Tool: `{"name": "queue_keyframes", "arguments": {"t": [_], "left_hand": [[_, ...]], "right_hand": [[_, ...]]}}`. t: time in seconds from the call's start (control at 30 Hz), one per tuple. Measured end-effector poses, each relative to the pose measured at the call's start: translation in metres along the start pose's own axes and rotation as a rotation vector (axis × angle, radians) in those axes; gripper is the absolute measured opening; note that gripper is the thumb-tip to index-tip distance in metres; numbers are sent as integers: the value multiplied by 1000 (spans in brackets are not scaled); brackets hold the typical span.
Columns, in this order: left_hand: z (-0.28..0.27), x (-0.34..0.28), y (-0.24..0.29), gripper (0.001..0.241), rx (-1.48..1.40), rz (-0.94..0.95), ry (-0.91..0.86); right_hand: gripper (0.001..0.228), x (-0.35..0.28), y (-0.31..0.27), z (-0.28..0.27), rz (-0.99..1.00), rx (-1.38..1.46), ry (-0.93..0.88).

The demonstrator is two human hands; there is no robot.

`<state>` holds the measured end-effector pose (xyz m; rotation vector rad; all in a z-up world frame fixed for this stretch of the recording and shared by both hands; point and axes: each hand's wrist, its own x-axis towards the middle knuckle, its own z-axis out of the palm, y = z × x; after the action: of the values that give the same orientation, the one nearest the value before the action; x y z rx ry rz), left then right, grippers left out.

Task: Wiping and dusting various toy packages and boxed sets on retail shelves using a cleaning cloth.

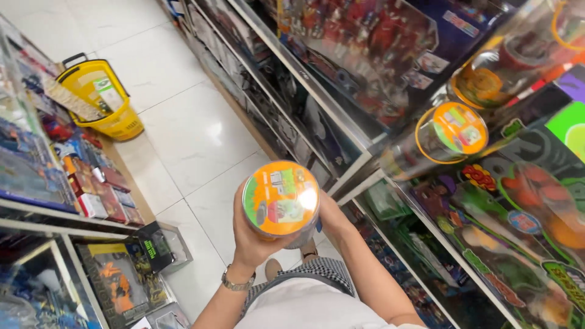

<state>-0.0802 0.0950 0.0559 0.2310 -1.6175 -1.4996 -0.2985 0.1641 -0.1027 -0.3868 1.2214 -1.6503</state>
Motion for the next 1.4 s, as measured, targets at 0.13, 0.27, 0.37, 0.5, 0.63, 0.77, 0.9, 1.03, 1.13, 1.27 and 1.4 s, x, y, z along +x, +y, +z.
{"name": "queue_keyframes", "arguments": {"t": [0.13, 0.27, 0.37, 0.5, 0.63, 0.77, 0.9, 1.03, 1.13, 1.27, 1.4], "left_hand": [[18, 31, 0, 115, 0, 94, -60], [49, 69, -8, 113, 116, 196, -149], [98, 112, 10, 102, 3, 163, -282], [176, 184, 42, 116, -34, 516, -265], [241, 228, 46, 115, -410, 272, -378], [290, 257, 22, 107, -342, 281, -342], [313, 260, 7, 107, -74, 447, -268], [321, 256, 1, 117, 14, 540, -264], [315, 249, 0, 120, 27, 567, -264], [303, 245, -9, 121, 79, 640, -237], [276, 228, -25, 113, 78, 607, -162]], "right_hand": [[43, -11, -19, -7, 40, 254, 41], [36, -27, -26, -21, -51, 434, -16], [40, -33, -29, -30, 10, 492, 132], [46, -41, -33, -50, 61, 590, 170], [45, -50, -60, -57, 63, 612, 164], [45, -50, -66, -78, 40, 679, 158], [45, -48, -66, -91, 25, 679, 161], [43, -45, -67, -97, 50, 663, 191], [43, -45, -70, -92, 87, 656, 203], [43, -38, -67, -95, 120, 647, 198], [45, -27, -52, -101, 171, 606, 176]]}}
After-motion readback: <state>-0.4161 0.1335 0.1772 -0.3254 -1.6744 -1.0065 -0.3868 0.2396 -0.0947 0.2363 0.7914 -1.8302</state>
